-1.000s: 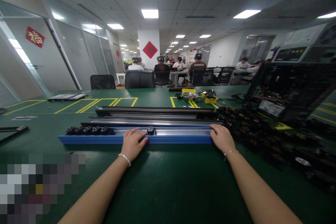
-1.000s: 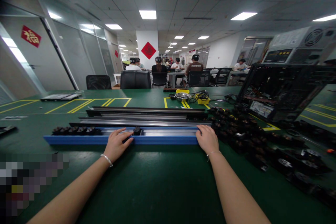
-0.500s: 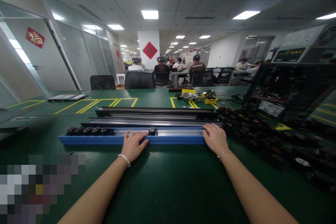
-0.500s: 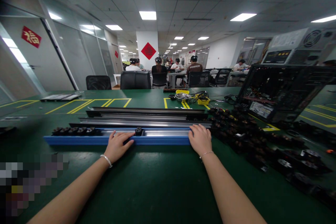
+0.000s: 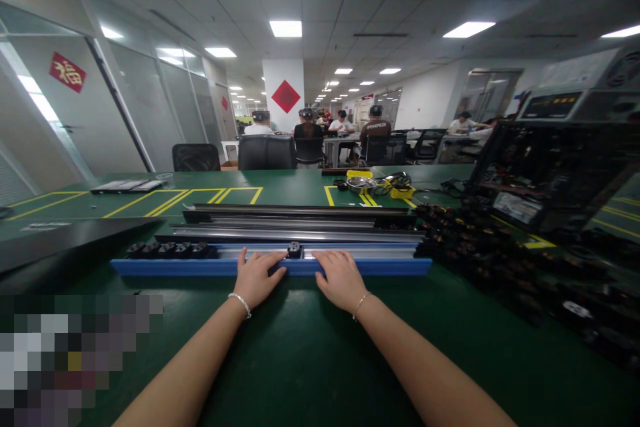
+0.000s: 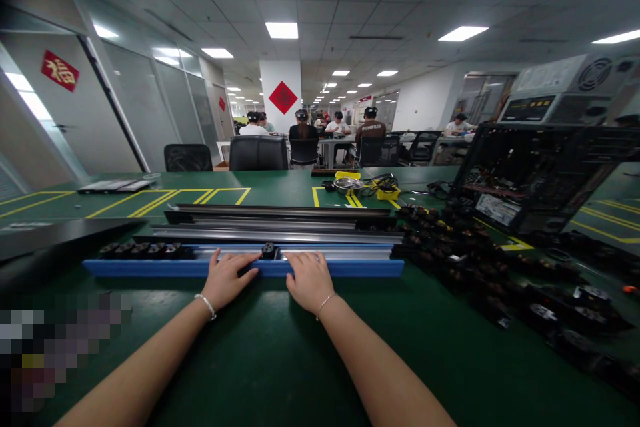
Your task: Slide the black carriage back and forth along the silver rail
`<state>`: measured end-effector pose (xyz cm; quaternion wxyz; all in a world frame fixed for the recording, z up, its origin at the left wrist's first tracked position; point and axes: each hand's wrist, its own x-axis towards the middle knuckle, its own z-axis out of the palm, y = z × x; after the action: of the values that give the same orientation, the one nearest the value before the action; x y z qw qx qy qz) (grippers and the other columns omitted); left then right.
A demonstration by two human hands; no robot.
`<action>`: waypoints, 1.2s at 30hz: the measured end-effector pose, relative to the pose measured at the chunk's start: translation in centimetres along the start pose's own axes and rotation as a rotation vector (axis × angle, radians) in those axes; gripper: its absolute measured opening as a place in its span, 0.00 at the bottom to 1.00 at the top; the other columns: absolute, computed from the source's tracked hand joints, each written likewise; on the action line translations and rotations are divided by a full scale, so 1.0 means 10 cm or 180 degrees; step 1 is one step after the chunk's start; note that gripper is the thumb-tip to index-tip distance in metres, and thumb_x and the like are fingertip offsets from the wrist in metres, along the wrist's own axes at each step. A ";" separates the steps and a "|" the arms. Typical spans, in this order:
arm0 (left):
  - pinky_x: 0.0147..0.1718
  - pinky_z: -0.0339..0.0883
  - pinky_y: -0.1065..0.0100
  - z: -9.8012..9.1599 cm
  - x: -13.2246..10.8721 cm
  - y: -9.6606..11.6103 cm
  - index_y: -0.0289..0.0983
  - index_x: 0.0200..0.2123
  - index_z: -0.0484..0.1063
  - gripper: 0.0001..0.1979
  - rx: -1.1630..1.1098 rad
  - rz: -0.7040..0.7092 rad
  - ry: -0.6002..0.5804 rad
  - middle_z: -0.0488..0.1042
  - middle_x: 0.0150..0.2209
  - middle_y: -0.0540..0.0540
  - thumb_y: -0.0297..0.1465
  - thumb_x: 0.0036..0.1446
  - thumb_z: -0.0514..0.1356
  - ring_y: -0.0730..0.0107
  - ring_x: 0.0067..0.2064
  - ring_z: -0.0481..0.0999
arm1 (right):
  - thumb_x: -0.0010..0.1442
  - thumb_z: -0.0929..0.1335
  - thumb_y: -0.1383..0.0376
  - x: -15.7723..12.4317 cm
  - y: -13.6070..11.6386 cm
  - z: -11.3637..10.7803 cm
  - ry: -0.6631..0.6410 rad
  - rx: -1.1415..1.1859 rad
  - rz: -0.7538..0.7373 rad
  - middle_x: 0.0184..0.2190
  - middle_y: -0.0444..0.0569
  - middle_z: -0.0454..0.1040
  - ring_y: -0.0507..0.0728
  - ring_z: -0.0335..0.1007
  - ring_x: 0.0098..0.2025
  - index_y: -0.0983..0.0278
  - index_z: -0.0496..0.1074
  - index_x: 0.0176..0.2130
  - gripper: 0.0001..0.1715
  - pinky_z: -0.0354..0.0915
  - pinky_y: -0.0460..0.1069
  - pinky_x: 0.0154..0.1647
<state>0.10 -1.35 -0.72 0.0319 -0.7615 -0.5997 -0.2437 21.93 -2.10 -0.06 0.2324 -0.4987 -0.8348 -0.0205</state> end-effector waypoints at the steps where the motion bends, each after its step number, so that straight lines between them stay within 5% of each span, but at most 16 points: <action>1: 0.58 0.32 0.47 0.00 0.00 0.00 0.54 0.48 0.68 0.17 0.0008 0.0020 0.0015 0.74 0.47 0.53 0.43 0.55 0.52 0.63 0.47 0.69 | 0.57 0.60 0.61 0.02 -0.03 0.01 -0.0011 0.0026 0.0009 0.51 0.47 0.69 0.56 0.59 0.52 0.56 0.61 0.55 0.25 0.44 0.56 0.56; 12: 0.57 0.33 0.47 0.01 0.00 0.01 0.56 0.49 0.67 0.17 0.0181 0.0092 -0.0001 0.76 0.41 0.53 0.43 0.55 0.51 0.62 0.45 0.69 | 0.55 0.61 0.63 0.06 -0.12 0.07 -0.0031 -0.0166 0.0047 0.45 0.46 0.70 0.58 0.61 0.47 0.50 0.62 0.54 0.25 0.44 0.57 0.54; 36: 0.57 0.33 0.46 0.01 -0.01 0.02 0.56 0.50 0.66 0.17 0.0371 0.0186 -0.0012 0.75 0.39 0.53 0.41 0.57 0.51 0.64 0.44 0.68 | 0.55 0.61 0.65 0.03 -0.06 0.08 0.0062 -0.0411 -0.0167 0.43 0.48 0.70 0.57 0.60 0.46 0.55 0.61 0.54 0.26 0.45 0.54 0.53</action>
<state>0.26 -1.46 -0.82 0.0822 -0.7760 -0.5904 -0.2059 21.04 -1.95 -0.59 0.2072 -0.4904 -0.8422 -0.0853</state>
